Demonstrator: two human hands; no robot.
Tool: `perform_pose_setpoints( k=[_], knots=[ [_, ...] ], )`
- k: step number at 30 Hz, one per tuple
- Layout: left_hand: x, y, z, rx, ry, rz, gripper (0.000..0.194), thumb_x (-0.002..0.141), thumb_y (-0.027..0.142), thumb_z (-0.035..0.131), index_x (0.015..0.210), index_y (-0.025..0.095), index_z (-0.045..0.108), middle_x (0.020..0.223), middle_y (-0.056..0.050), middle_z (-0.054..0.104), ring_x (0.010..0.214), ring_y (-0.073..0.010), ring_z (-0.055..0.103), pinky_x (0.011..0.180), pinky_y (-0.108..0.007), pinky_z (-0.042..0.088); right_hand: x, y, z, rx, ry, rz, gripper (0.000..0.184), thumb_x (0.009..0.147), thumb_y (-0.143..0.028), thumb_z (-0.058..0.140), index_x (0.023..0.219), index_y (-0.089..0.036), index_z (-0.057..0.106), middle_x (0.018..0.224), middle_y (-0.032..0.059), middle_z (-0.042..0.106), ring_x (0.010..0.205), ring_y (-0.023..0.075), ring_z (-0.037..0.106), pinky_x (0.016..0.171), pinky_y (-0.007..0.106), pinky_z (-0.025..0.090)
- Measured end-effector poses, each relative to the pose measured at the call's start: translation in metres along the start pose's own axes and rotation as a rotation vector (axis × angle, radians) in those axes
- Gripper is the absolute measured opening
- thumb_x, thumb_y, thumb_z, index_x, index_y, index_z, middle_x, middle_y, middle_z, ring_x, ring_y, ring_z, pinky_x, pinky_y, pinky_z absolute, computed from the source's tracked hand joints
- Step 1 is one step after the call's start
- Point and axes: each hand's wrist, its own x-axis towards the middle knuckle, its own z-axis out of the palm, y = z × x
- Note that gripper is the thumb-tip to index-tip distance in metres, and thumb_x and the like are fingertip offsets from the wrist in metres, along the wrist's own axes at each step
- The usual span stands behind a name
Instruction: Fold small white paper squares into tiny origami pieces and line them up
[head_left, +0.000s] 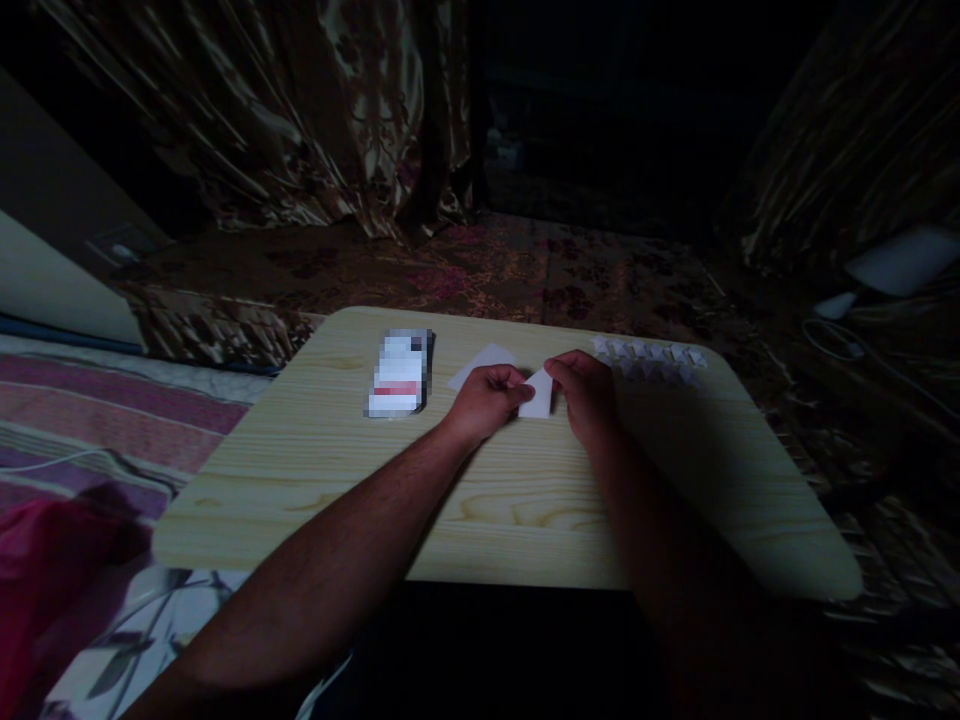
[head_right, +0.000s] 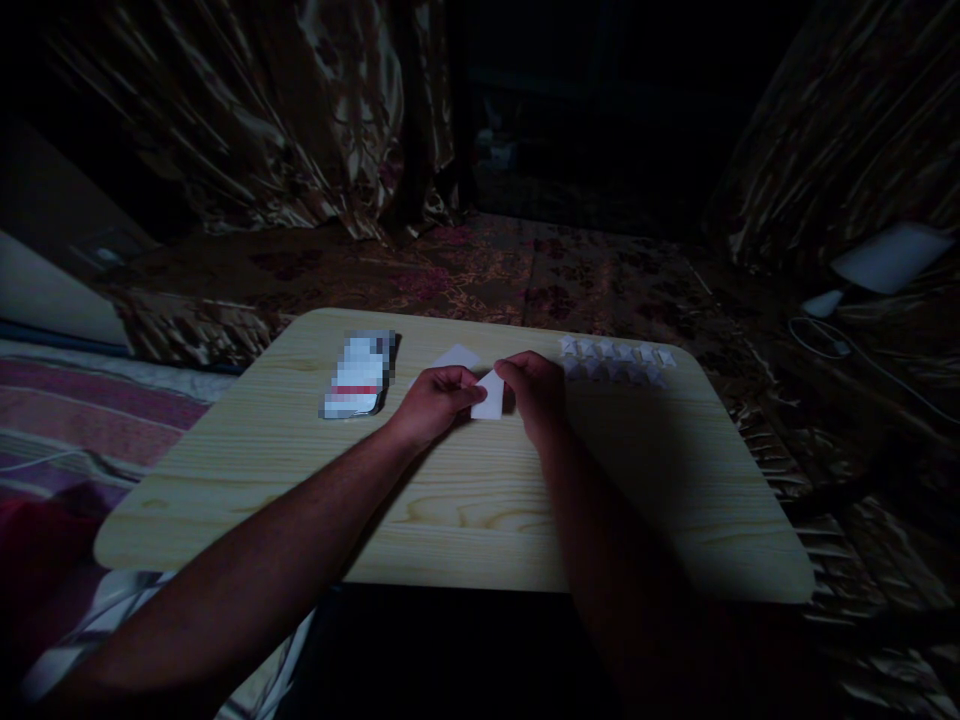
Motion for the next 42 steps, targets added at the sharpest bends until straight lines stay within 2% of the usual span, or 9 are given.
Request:
perform_pose_setpoints(
  k=[6,8,11,13,19,28,34,36,42],
  knots=[
    [0.002,-0.001,0.000,0.038,0.021,-0.033,0.027,0.063,0.035,0.077,0.066,0.014,0.060,0.052,0.003,0.055,0.044,-0.0077,0.044,0.045,-0.022,0.030,0.008,0.002,-0.006,0.075,0.081,-0.043,0.020,0.071,-0.036,0.069,0.068,-0.018,0.061,0.055,-0.0045,0.058,0.049,0.0097,0.050,0.051,0.024,0.040],
    [0.002,-0.002,-0.001,0.021,0.046,-0.024,0.027,0.062,0.035,0.077,0.066,0.014,0.060,0.053,0.003,0.056,0.044,-0.0078,0.044,0.045,-0.022,0.031,0.007,0.000,-0.007,0.060,0.044,-0.022,0.022,0.073,-0.039,0.068,0.070,-0.018,0.062,0.057,-0.0035,0.059,0.049,0.0101,0.051,0.051,0.024,0.041],
    [0.003,-0.003,-0.002,0.003,0.065,0.007,0.025,0.063,0.034,0.076,0.068,0.014,0.061,0.056,0.002,0.058,0.046,-0.0078,0.046,0.046,-0.022,0.033,0.002,-0.002,-0.004,0.025,-0.098,0.051,0.024,0.072,-0.041,0.068,0.077,-0.018,0.065,0.058,-0.0027,0.061,0.053,0.0125,0.055,0.051,0.024,0.043],
    [0.003,-0.003,-0.002,-0.004,0.064,0.019,0.023,0.064,0.033,0.075,0.069,0.015,0.062,0.056,0.002,0.058,0.046,-0.0077,0.046,0.046,-0.022,0.033,-0.001,-0.004,-0.002,-0.012,-0.144,0.073,0.023,0.070,-0.039,0.070,0.077,-0.018,0.066,0.059,-0.0027,0.063,0.054,0.0131,0.057,0.051,0.024,0.042],
    [0.002,-0.002,-0.001,0.021,0.057,0.027,0.022,0.064,0.032,0.074,0.067,0.014,0.061,0.052,0.003,0.055,0.044,-0.0074,0.043,0.044,-0.022,0.031,-0.004,-0.009,-0.001,-0.155,-0.059,-0.008,0.022,0.071,-0.040,0.068,0.069,-0.018,0.063,0.052,-0.0032,0.059,0.049,0.0123,0.053,0.051,0.024,0.040],
    [0.002,-0.003,-0.004,0.074,0.064,0.032,0.022,0.066,0.034,0.072,0.068,0.015,0.061,0.053,0.002,0.056,0.046,-0.0083,0.045,0.045,-0.022,0.033,-0.007,-0.014,-0.003,-0.244,-0.071,-0.086,0.021,0.074,-0.039,0.064,0.074,-0.019,0.062,0.054,-0.0029,0.060,0.052,0.0136,0.056,0.052,0.025,0.041],
    [0.003,-0.003,-0.005,0.075,0.105,0.019,0.022,0.065,0.034,0.071,0.065,0.015,0.060,0.052,0.003,0.055,0.044,-0.0081,0.043,0.044,-0.022,0.033,-0.005,-0.009,-0.001,-0.266,-0.085,-0.026,0.025,0.073,-0.042,0.065,0.078,-0.018,0.065,0.058,-0.0006,0.063,0.053,0.0150,0.058,0.051,0.025,0.043],
    [0.004,-0.004,-0.006,0.085,0.124,0.037,0.022,0.065,0.034,0.071,0.065,0.015,0.059,0.053,0.003,0.055,0.045,-0.0079,0.044,0.045,-0.022,0.033,-0.005,-0.006,-0.001,-0.230,-0.137,0.003,0.026,0.070,-0.041,0.067,0.080,-0.018,0.065,0.061,0.0004,0.066,0.054,0.0153,0.059,0.051,0.025,0.044],
    [0.005,-0.004,-0.006,0.078,0.137,0.043,0.023,0.065,0.035,0.072,0.066,0.016,0.059,0.055,0.002,0.056,0.047,-0.0081,0.045,0.046,-0.022,0.034,-0.006,-0.006,-0.002,-0.308,-0.153,-0.028,0.022,0.073,-0.040,0.066,0.070,-0.017,0.064,0.053,-0.0013,0.061,0.049,0.0136,0.055,0.048,0.024,0.040]
  ],
)
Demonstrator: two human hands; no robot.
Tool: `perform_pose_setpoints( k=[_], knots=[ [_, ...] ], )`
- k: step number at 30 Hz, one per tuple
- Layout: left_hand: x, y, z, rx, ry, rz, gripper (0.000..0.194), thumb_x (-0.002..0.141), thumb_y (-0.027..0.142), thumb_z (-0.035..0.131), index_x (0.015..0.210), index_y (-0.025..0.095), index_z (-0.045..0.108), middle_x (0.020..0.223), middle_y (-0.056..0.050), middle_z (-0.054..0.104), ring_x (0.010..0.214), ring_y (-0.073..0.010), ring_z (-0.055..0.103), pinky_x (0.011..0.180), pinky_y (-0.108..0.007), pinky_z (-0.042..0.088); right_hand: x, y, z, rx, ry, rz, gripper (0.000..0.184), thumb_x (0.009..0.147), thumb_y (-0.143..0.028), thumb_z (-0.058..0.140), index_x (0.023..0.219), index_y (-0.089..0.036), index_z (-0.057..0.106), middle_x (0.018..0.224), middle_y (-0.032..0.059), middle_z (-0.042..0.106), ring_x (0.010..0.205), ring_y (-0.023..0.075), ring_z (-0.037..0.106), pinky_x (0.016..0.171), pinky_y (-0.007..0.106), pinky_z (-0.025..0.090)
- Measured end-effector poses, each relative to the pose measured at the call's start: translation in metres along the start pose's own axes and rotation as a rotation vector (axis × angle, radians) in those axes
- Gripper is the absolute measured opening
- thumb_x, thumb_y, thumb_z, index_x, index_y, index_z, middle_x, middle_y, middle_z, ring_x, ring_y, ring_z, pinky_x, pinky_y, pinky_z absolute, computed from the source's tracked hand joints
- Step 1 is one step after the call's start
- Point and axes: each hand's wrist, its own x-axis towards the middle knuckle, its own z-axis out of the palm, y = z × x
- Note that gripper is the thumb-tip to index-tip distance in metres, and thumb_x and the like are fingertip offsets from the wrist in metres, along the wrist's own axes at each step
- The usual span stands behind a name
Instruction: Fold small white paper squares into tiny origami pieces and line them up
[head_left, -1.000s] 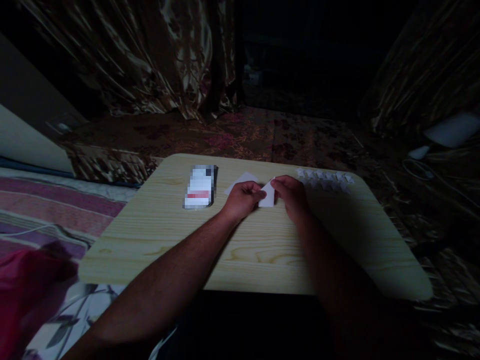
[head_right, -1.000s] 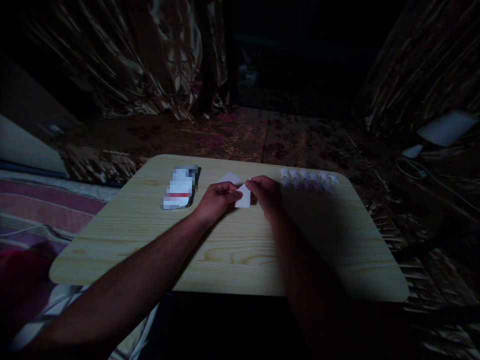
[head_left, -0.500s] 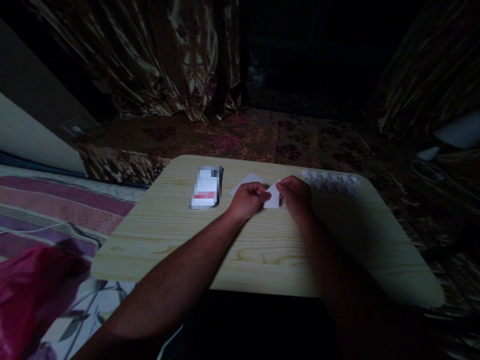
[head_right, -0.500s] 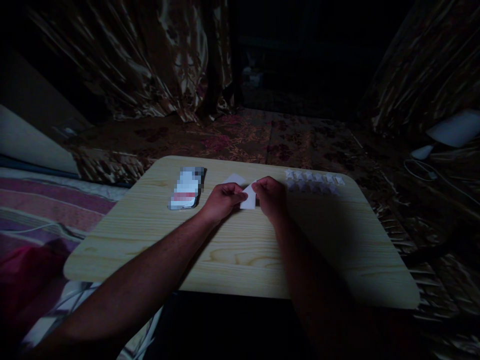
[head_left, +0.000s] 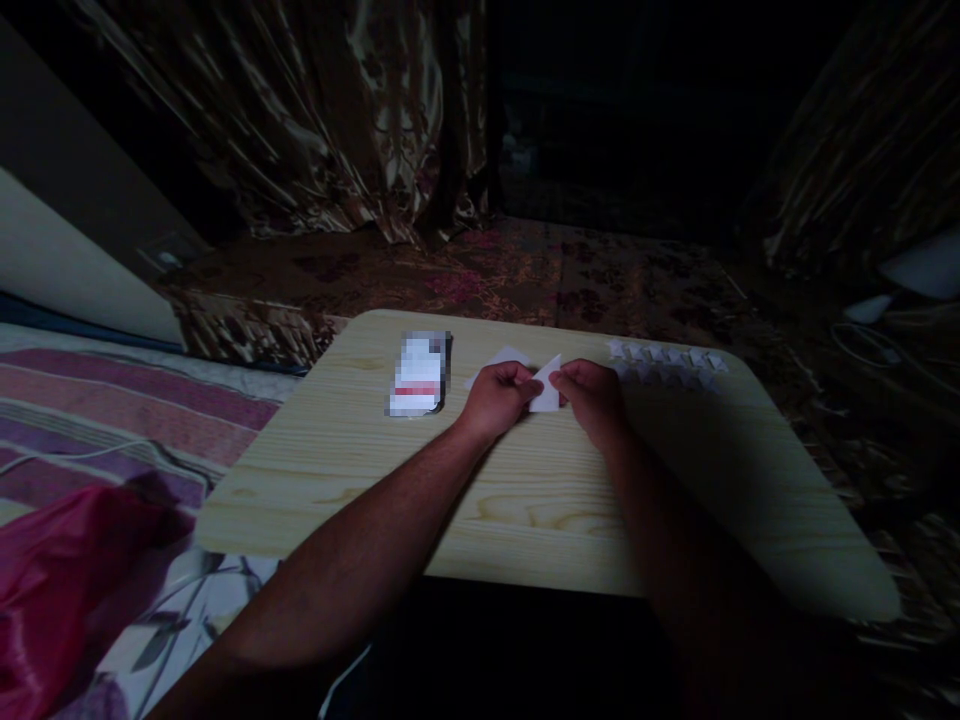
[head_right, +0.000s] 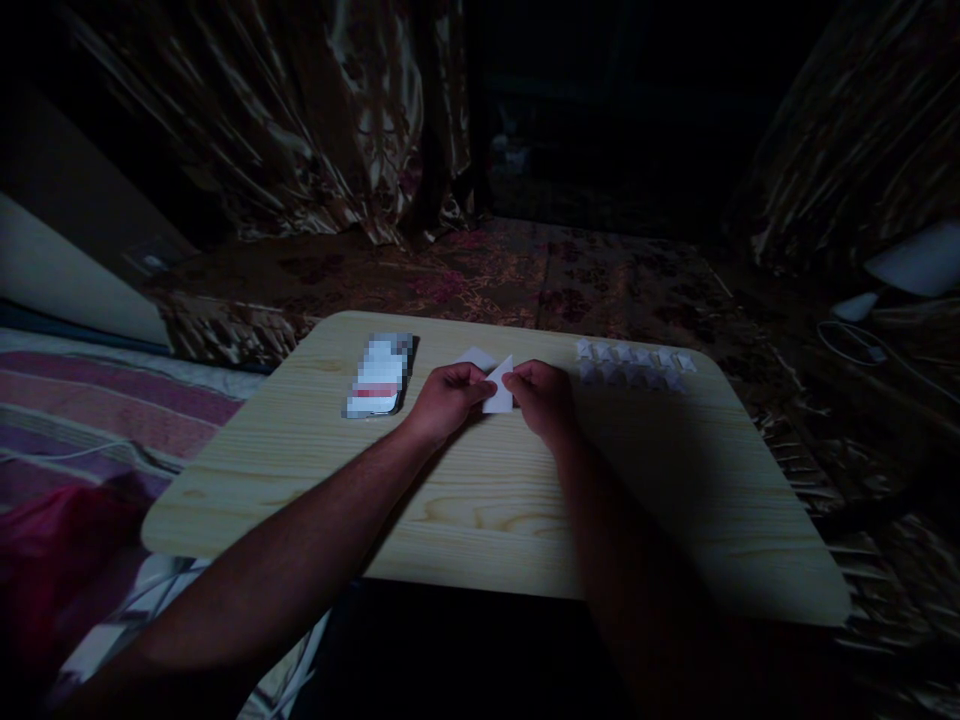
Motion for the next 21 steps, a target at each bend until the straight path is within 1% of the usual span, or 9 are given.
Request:
perform_pose_setpoints(
  k=[5,8,12,16,21],
  knots=[
    [-0.0010,0.0003,0.0006,-0.008,-0.012,0.004,0.023,0.067,0.035,0.070,0.067,0.016,0.059,0.054,0.002,0.055,0.046,-0.0079,0.044,0.045,-0.022,0.033,-0.0012,-0.0022,-0.0012,0.009,0.006,-0.009,0.021,0.072,-0.038,0.066,0.068,-0.018,0.062,0.053,-0.0019,0.061,0.048,0.0124,0.053,0.047,0.023,0.038],
    [-0.0013,0.0006,0.0000,-0.001,-0.004,0.015,0.023,0.066,0.035,0.071,0.067,0.016,0.059,0.055,0.002,0.055,0.046,-0.0079,0.044,0.046,-0.022,0.033,-0.0008,-0.0019,-0.0003,0.018,0.012,-0.001,0.021,0.071,-0.038,0.066,0.068,-0.017,0.063,0.053,-0.0017,0.061,0.048,0.0125,0.053,0.047,0.023,0.038],
    [-0.0015,0.0027,-0.0010,-0.025,0.014,0.023,0.024,0.065,0.035,0.072,0.065,0.016,0.057,0.054,0.003,0.054,0.046,-0.0077,0.043,0.047,-0.022,0.033,0.0006,0.0010,0.0017,0.060,-0.038,0.031,0.022,0.071,-0.039,0.066,0.072,-0.017,0.064,0.053,-0.0015,0.062,0.049,0.0130,0.055,0.049,0.024,0.040],
    [-0.0009,0.0044,-0.0017,-0.036,0.027,0.027,0.023,0.064,0.034,0.072,0.064,0.016,0.058,0.053,0.003,0.054,0.046,-0.0075,0.043,0.047,-0.022,0.033,0.0013,0.0041,0.0027,0.102,-0.061,0.047,0.018,0.070,-0.035,0.066,0.069,-0.017,0.062,0.054,-0.0021,0.062,0.050,0.0125,0.056,0.052,0.024,0.041],
    [-0.0004,0.0026,-0.0020,-0.020,0.021,0.045,0.020,0.066,0.031,0.070,0.065,0.015,0.058,0.054,0.003,0.055,0.047,-0.0080,0.044,0.047,-0.022,0.032,0.0005,0.0044,0.0022,0.082,-0.044,0.021,0.019,0.071,-0.035,0.066,0.067,-0.017,0.062,0.051,-0.0029,0.060,0.048,0.0110,0.053,0.048,0.022,0.037]
  ],
)
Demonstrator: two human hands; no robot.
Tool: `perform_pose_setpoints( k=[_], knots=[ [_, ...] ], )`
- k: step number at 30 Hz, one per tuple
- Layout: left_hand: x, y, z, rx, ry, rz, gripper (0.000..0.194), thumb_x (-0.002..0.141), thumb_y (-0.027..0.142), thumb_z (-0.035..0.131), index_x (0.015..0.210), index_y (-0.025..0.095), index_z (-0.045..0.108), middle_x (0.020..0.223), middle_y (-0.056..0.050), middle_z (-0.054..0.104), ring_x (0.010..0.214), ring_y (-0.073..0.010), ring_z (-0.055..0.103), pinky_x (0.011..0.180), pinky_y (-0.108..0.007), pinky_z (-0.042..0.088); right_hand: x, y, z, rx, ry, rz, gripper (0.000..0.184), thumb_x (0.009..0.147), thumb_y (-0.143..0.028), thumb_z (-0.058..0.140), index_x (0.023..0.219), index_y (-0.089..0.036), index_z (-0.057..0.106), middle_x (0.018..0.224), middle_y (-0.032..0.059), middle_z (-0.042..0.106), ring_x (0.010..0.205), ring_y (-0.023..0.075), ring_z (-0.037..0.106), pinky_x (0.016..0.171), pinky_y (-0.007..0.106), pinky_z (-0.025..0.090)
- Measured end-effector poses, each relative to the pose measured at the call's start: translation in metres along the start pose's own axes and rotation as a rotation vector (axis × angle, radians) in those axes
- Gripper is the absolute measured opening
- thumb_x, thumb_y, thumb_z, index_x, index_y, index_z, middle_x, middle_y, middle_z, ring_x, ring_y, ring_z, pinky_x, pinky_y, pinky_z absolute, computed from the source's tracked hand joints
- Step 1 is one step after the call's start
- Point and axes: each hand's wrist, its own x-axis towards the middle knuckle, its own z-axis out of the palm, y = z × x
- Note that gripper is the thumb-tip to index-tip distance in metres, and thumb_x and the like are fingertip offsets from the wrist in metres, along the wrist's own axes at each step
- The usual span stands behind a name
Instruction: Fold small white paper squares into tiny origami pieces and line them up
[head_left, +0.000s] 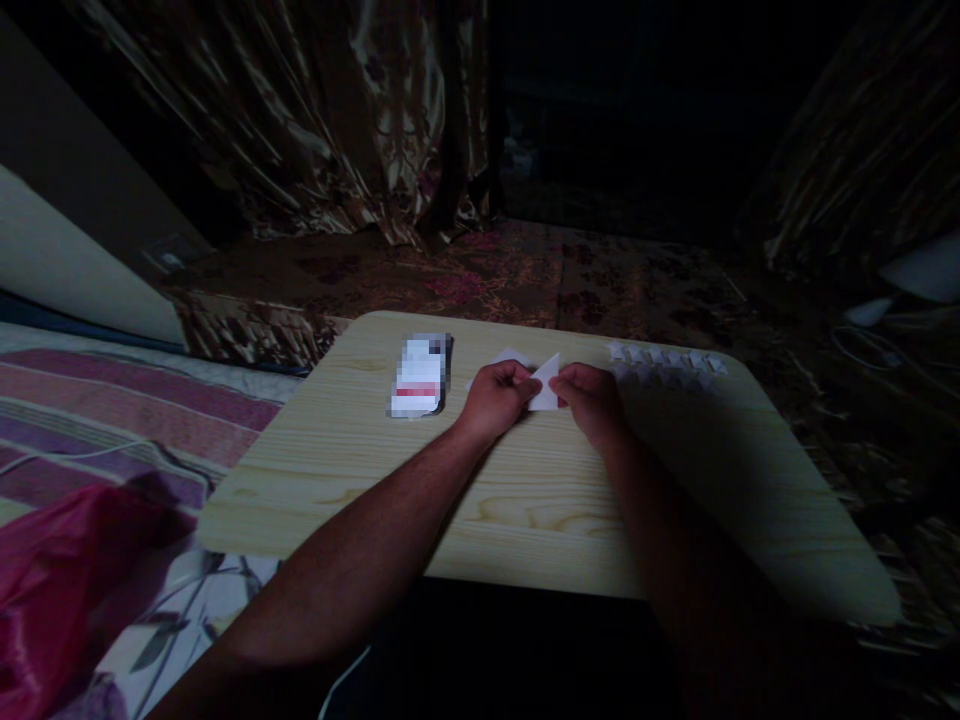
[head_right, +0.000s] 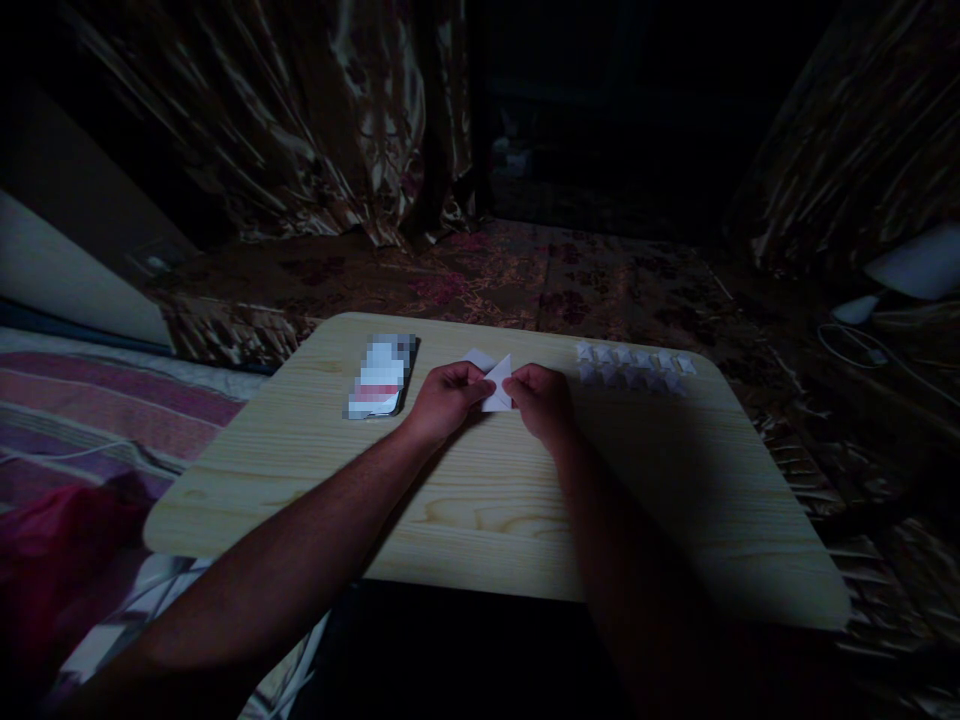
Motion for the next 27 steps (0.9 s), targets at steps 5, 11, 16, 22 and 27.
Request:
perform_pose_setpoints(
  k=[5,11,16,22,27],
  knots=[
    [0.001,0.000,-0.002,-0.016,0.018,0.009,0.020,0.066,0.031,0.070,0.064,0.015,0.057,0.055,0.003,0.054,0.048,-0.0071,0.043,0.048,-0.022,0.033,0.000,0.000,0.001,0.013,-0.025,0.018,0.018,0.072,-0.035,0.065,0.070,-0.017,0.064,0.052,-0.0031,0.059,0.049,0.0113,0.053,0.050,0.023,0.038],
    [0.001,0.007,-0.002,-0.064,0.037,-0.022,0.020,0.065,0.030,0.070,0.062,0.016,0.057,0.052,0.003,0.054,0.046,-0.0073,0.043,0.046,-0.022,0.032,0.000,-0.002,0.000,-0.008,-0.058,0.025,0.017,0.072,-0.034,0.063,0.069,-0.017,0.064,0.054,-0.0017,0.062,0.051,0.0123,0.056,0.053,0.023,0.042],
    [0.001,0.009,-0.002,-0.081,0.041,-0.030,0.020,0.066,0.030,0.071,0.063,0.016,0.057,0.051,0.003,0.054,0.045,-0.0077,0.043,0.046,-0.022,0.032,-0.001,-0.003,0.000,-0.015,-0.060,-0.003,0.019,0.073,-0.035,0.062,0.071,-0.017,0.064,0.054,-0.0016,0.061,0.052,0.0126,0.057,0.053,0.023,0.042],
    [0.002,0.010,-0.004,-0.105,0.066,-0.034,0.021,0.064,0.030,0.071,0.063,0.015,0.057,0.051,0.003,0.054,0.045,-0.0073,0.043,0.046,-0.022,0.031,-0.002,-0.003,0.002,-0.003,-0.077,0.058,0.019,0.071,-0.035,0.064,0.075,-0.017,0.065,0.056,-0.0008,0.064,0.051,0.0140,0.060,0.052,0.024,0.045],
    [0.001,0.012,-0.004,-0.104,0.059,-0.032,0.019,0.066,0.029,0.070,0.063,0.016,0.057,0.051,0.003,0.054,0.045,-0.0073,0.043,0.046,-0.022,0.031,-0.002,-0.003,0.002,-0.025,-0.064,0.018,0.017,0.071,-0.033,0.064,0.074,-0.017,0.064,0.056,-0.0009,0.064,0.052,0.0144,0.061,0.051,0.024,0.044]
  ],
)
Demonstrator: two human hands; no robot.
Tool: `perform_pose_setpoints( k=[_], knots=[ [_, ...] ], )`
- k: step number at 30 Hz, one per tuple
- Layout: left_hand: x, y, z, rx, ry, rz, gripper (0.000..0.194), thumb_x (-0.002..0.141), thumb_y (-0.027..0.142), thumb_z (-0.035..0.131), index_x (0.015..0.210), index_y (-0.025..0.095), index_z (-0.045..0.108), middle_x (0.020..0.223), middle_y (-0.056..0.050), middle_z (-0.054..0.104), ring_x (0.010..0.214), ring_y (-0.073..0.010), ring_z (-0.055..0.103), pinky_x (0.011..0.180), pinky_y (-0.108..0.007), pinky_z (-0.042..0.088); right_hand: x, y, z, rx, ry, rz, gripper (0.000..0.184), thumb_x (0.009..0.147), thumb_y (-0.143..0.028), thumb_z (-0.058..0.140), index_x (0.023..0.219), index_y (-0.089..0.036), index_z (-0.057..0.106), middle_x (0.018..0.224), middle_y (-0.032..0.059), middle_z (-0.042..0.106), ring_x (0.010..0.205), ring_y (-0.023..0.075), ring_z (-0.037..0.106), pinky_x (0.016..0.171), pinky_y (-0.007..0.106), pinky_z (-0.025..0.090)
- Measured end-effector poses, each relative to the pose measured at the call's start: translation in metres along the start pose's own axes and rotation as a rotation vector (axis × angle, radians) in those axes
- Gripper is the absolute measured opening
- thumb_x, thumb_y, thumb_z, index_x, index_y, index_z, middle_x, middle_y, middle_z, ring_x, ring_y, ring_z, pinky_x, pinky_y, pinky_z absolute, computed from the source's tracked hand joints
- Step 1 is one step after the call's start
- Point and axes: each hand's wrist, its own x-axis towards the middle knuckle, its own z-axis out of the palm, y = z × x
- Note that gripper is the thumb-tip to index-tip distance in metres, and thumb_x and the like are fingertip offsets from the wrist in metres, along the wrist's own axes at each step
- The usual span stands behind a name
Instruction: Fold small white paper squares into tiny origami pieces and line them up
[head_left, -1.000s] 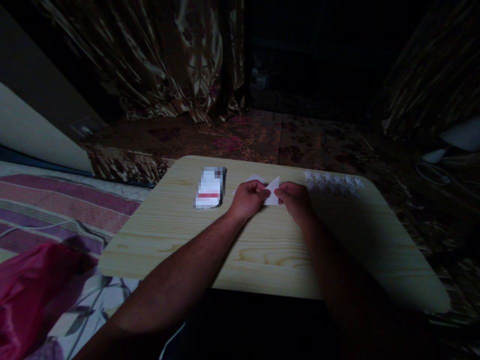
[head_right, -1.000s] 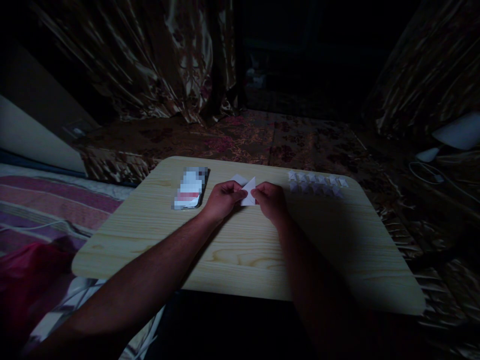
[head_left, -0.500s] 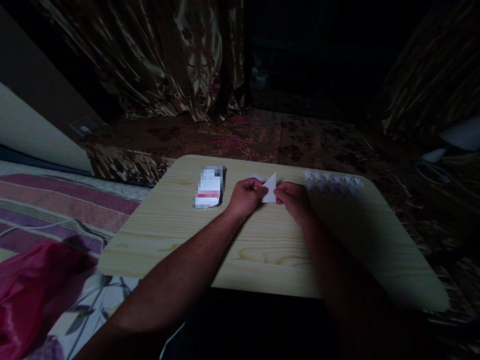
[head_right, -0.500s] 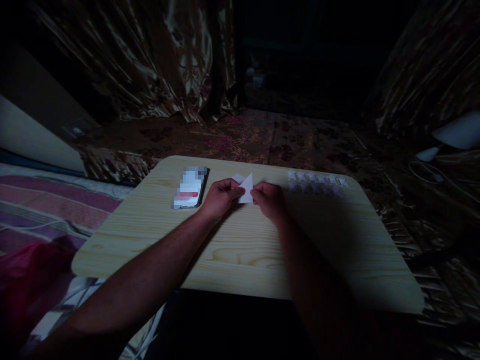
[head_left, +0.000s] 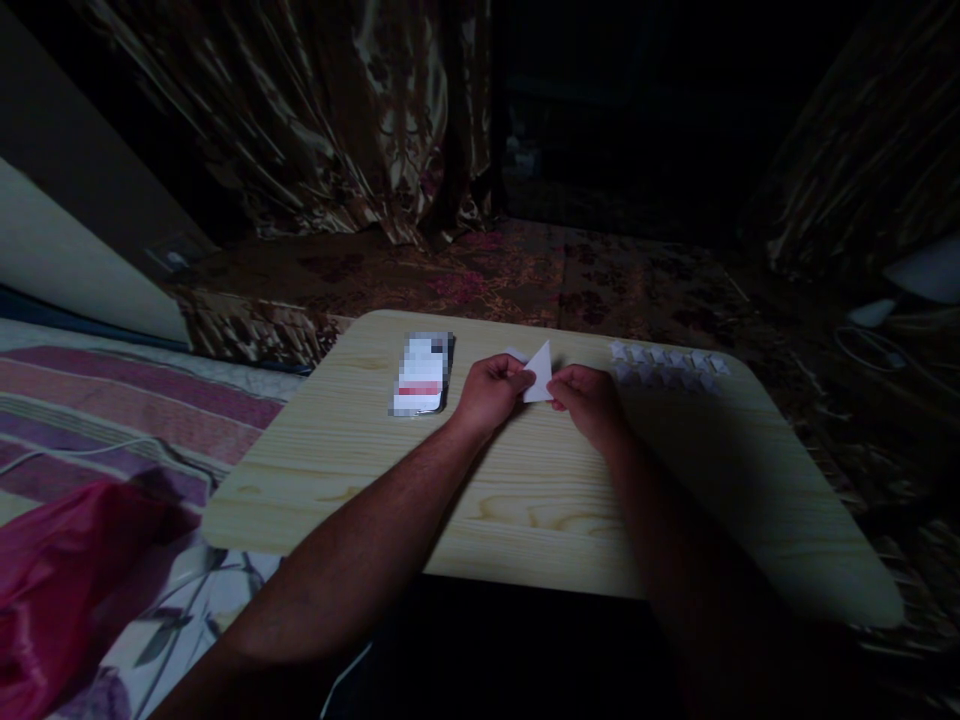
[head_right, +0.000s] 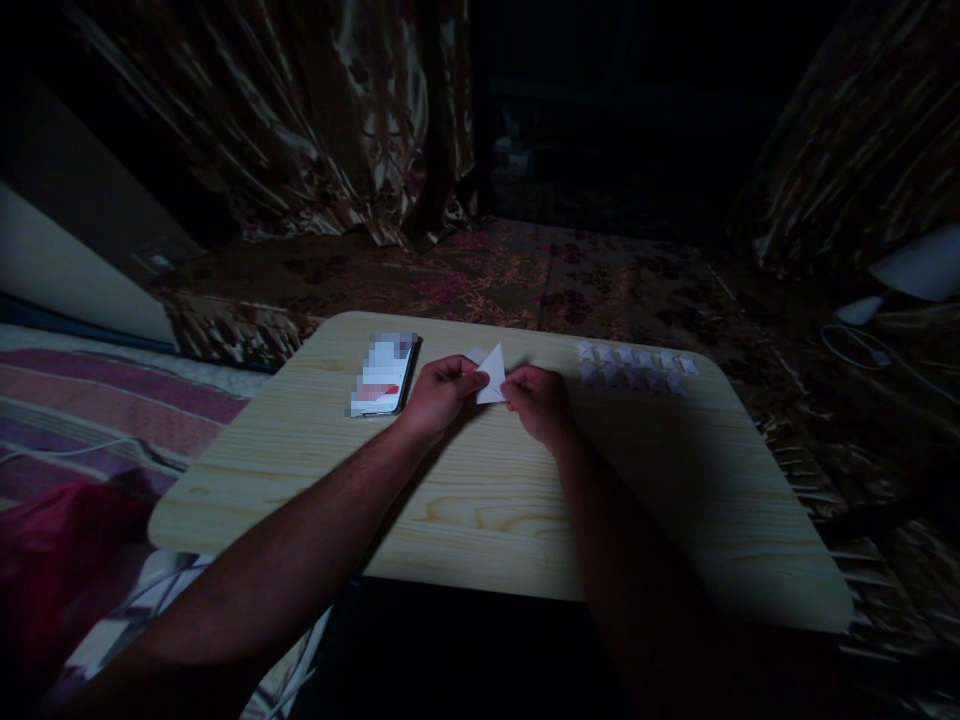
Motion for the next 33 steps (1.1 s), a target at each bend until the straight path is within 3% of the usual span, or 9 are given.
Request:
perform_pose_setpoints(
  k=[9,33],
  knots=[
    [0.0021,-0.0031,-0.0018,0.015,0.035,0.015,0.020,0.066,0.031,0.070,0.064,0.016,0.058,0.053,0.003,0.056,0.047,-0.0077,0.044,0.048,-0.022,0.032,0.0003,0.0012,0.0023,0.050,-0.015,0.066,0.016,0.069,-0.032,0.064,0.074,-0.017,0.064,0.056,0.0000,0.066,0.051,0.0146,0.061,0.051,0.024,0.045],
    [0.0003,0.0002,0.0002,-0.073,0.115,0.047,0.020,0.065,0.029,0.073,0.065,0.015,0.059,0.054,0.003,0.057,0.048,-0.0077,0.046,0.048,-0.021,0.034,0.0005,0.0037,0.0014,-0.004,-0.026,0.048,0.013,0.069,-0.030,0.062,0.070,-0.017,0.064,0.056,-0.0003,0.065,0.048,0.0121,0.055,0.048,0.023,0.042]
  ],
)
